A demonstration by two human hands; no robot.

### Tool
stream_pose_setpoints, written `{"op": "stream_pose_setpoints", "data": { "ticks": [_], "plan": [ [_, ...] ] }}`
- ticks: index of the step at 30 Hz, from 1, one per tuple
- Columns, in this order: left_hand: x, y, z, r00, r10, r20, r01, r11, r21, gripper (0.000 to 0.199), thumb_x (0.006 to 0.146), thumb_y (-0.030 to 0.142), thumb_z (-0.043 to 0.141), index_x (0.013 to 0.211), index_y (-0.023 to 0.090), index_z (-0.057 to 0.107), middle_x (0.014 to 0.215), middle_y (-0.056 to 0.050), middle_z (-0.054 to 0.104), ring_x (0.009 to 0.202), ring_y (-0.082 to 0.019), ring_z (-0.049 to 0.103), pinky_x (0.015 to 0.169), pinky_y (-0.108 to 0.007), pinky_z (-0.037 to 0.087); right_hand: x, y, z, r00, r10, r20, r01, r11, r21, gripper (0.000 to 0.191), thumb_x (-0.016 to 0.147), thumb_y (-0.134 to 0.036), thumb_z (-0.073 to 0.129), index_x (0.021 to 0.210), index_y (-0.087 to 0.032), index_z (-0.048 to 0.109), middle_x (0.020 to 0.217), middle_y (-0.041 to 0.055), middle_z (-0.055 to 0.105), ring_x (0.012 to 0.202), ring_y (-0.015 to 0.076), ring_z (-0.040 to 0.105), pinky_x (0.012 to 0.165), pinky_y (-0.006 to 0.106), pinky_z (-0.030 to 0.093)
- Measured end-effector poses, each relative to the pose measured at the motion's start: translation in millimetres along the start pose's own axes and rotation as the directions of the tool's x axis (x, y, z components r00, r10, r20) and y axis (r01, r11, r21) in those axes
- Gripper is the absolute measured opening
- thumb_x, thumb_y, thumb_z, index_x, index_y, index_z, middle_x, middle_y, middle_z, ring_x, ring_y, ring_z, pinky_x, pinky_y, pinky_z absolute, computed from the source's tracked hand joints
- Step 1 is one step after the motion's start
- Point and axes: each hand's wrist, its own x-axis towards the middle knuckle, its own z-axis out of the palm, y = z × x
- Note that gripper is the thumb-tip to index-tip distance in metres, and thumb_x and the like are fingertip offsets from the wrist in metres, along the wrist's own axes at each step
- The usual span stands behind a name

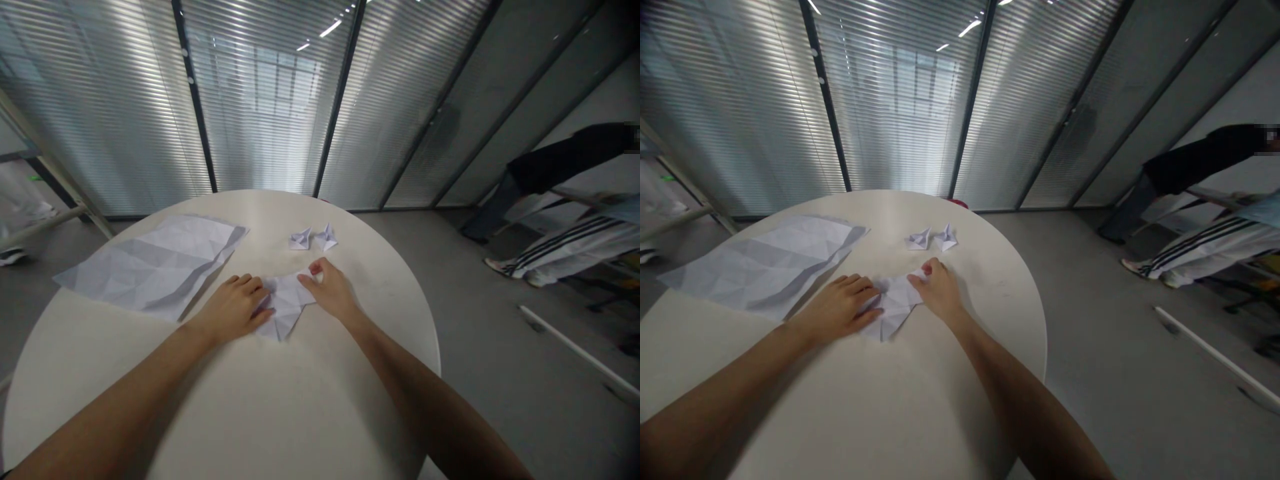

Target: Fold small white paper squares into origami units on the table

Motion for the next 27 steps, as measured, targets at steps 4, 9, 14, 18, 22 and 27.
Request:
{"op": "stream_pose_setpoints", "data": {
  "ticks": [4,9,14,18,22,27],
  "plan": [
    [1.2,-2.3,1.2,1.000,-0.012,-0.009,0.012,0.999,0.049,0.023,0.088,0.025,0.045,0.079,0.017,0.064,0.078,-0.008,0.063,0.074,-0.020,0.058,0.071,-0.033,0.041,-7.6,-13.4,-13.3,0.941,-0.325,0.090,0.329,0.943,-0.039,0.068,0.060,-0.048,0.079,0.117,-0.021,0.053,0.118,0.0102,0.057,0.111,0.0269,0.052,0.093,0.040,0.039],
    [-1.8,-12.4,-0.4,0.998,-0.068,0.008,0.067,0.996,0.061,0.027,0.092,0.029,0.043,0.080,0.020,0.066,0.067,-0.006,0.065,0.065,-0.021,0.061,0.065,-0.032,0.039,-12.1,-21.0,-13.3,0.849,-0.403,0.341,0.427,0.904,0.007,0.026,0.082,-0.035,0.064,0.105,-0.024,0.062,0.101,0.0044,0.069,0.094,0.0208,0.063,0.082,0.032,0.043],
    [-2.9,-17.2,1.2,0.990,-0.141,-0.031,0.144,0.985,0.099,0.025,0.088,0.032,0.053,0.109,0.021,0.063,0.074,-0.008,0.069,0.070,-0.025,0.062,0.069,-0.036,0.040,-6.8,-17.0,1.9,0.948,-0.197,0.248,0.242,0.957,-0.162,0.021,0.088,-0.027,0.058,0.108,-0.025,0.061,0.094,0.0060,0.071,0.085,0.0237,0.065,0.075,0.034,0.043],
    [0.7,-11.7,0.2,0.972,-0.151,-0.180,0.187,0.960,0.209,0.034,0.084,0.023,0.058,0.117,0.021,0.057,0.121,-0.014,0.059,0.107,-0.034,0.053,0.084,-0.044,0.038,-4.8,-16.2,7.3,0.945,-0.293,0.147,0.323,0.904,-0.279,0.033,0.079,-0.024,0.069,0.110,-0.022,0.059,0.105,0.0096,0.065,0.099,0.0272,0.057,0.083,0.038,0.042],
    [2.1,-10.4,5.3,0.988,-0.118,-0.102,0.139,0.963,0.233,0.022,0.087,0.020,0.051,0.106,0.022,0.060,0.115,-0.011,0.059,0.101,-0.031,0.053,0.082,-0.043,0.039,-7.8,-22.2,4.2,0.878,-0.433,0.202,0.474,0.847,-0.242,0.026,0.080,-0.019,0.067,0.105,-0.020,0.061,0.107,0.0092,0.061,0.103,0.0253,0.053,0.088,0.038,0.039],
    [-0.4,-19.3,17.0,0.983,-0.182,0.006,0.182,0.982,0.047,0.024,0.093,0.033,0.040,0.099,0.018,0.058,0.094,-0.010,0.061,0.087,-0.024,0.058,0.076,-0.035,0.042,-9.4,-22.1,0.6,0.776,-0.443,0.449,0.428,0.893,0.142,0.045,0.071,-0.039,0.075,0.108,-0.018,0.061,0.090,0.0029,0.063,0.083,0.0172,0.056,0.075,0.028,0.042]
  ]
}}
